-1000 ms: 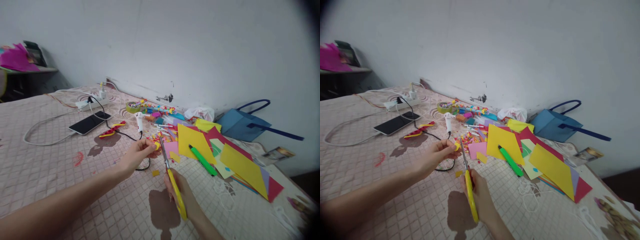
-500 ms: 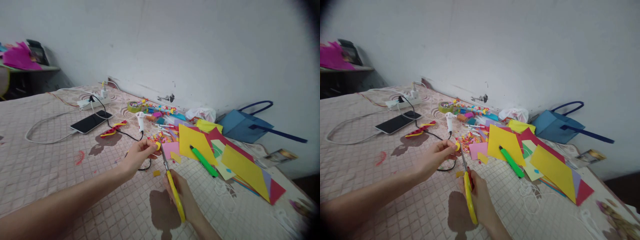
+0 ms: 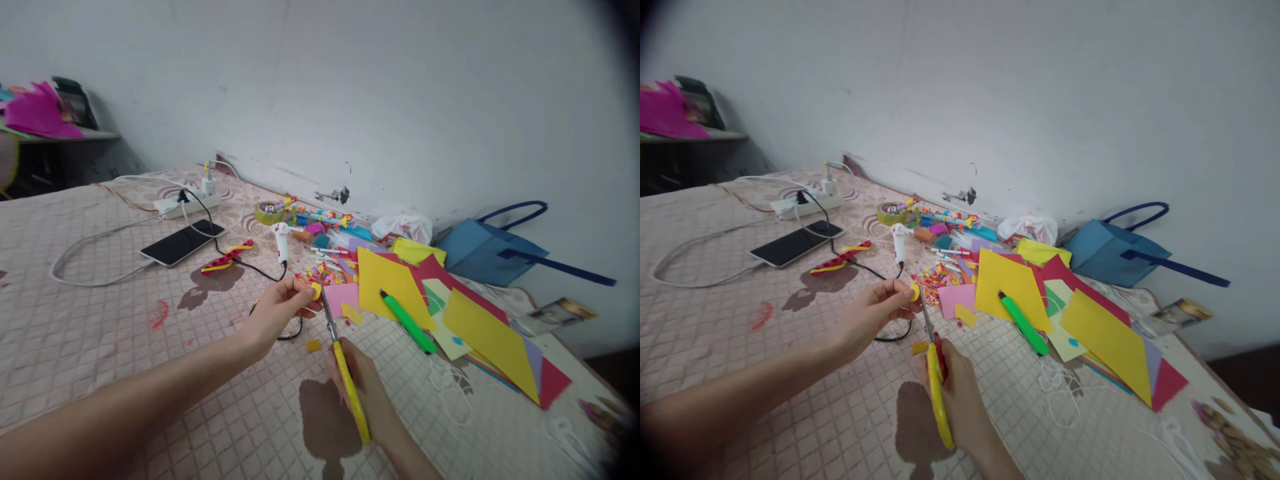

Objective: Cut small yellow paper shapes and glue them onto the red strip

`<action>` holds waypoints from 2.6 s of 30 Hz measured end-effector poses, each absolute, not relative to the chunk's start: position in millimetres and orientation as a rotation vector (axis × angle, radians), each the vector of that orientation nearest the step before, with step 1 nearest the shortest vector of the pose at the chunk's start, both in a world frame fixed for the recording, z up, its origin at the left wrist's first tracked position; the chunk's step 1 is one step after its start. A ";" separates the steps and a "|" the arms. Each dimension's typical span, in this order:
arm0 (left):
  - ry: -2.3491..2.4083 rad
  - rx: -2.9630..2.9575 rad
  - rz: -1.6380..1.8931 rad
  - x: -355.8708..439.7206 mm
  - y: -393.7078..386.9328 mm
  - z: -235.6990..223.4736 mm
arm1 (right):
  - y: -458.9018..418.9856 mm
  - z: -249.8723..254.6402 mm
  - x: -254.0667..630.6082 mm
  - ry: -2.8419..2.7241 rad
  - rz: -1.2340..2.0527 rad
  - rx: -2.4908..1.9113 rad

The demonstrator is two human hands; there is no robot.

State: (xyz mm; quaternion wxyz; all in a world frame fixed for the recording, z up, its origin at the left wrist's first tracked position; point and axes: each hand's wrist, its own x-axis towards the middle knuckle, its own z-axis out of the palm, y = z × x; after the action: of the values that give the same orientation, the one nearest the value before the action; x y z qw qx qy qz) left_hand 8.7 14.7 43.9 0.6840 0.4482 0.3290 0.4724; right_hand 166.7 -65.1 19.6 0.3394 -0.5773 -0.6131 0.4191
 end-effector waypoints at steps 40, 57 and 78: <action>0.751 1.014 1.090 9.5 15.1 42.2 | -65.4 24.3 164.8 -1.559 1.022 -1.587; 0.738 0.980 1.124 9.6 17.9 40.6 | -65.0 22.3 165.9 -1.564 1.000 -1.606; 0.687 0.964 1.095 6.7 24.3 39.3 | -64.2 8.6 173.1 -1.504 1.246 -1.483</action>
State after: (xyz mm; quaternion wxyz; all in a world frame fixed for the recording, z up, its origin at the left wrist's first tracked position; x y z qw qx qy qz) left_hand 6.7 24.3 39.3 0.6920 0.4315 0.3075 0.4902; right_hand 173.1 -64.2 8.6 0.3381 -0.5691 -0.5772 0.4781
